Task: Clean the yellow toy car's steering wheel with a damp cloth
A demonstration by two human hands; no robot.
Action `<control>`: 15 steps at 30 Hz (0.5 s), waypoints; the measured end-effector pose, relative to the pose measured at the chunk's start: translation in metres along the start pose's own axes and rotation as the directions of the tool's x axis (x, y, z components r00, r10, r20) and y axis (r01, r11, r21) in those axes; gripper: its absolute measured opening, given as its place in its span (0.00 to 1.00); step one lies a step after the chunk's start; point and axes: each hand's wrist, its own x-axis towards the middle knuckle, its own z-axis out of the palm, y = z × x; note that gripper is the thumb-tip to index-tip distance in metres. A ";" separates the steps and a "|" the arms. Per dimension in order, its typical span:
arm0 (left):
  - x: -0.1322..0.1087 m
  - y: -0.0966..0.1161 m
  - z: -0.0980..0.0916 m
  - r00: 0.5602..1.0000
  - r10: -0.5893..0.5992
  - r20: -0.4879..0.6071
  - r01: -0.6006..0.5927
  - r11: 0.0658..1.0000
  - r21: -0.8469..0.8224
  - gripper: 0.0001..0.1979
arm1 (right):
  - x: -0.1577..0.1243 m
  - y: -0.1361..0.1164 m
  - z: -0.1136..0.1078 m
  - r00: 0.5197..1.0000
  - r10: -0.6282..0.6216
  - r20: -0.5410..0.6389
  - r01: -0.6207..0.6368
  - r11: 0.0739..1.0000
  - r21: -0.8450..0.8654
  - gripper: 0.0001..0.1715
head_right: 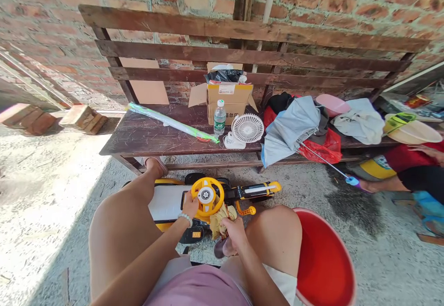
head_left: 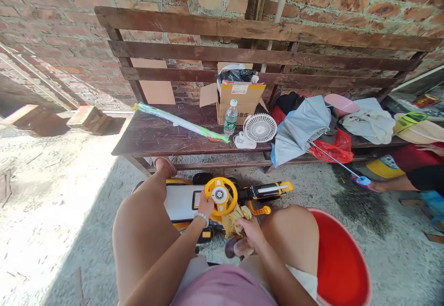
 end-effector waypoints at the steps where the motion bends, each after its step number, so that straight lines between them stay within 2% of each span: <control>1: 0.000 0.000 0.000 1.000 -0.010 -0.003 0.010 1.000 0.008 0.20 | -0.002 -0.003 -0.003 0.999 -0.027 -0.035 0.026 0.999 -0.029 0.11; 5: 0.001 -0.002 0.002 0.998 -0.054 -0.012 0.054 0.999 0.002 0.18 | 0.006 -0.036 -0.005 0.965 -0.220 -0.143 0.193 0.965 -0.180 0.17; 7: 0.002 -0.002 0.003 0.998 -0.062 -0.011 0.062 0.998 0.006 0.17 | 0.020 -0.059 0.003 0.946 -0.302 -0.117 0.269 0.933 -0.239 0.22; 10: 0.002 -0.005 0.004 0.999 -0.045 -0.013 0.044 0.999 -0.007 0.15 | 0.050 -0.099 0.028 0.912 -0.409 0.024 0.393 0.857 -0.334 0.32; 12: 0.002 -0.007 0.004 0.999 -0.039 0.010 0.040 0.998 -0.058 0.13 | 0.073 -0.124 0.049 0.900 -0.396 0.179 0.434 0.797 -0.419 0.35; 15: 0.002 -0.008 0.004 0.996 -0.071 0.057 0.077 0.990 -0.115 0.15 | 0.105 -0.149 0.077 0.912 -0.190 0.363 0.367 0.773 -0.517 0.32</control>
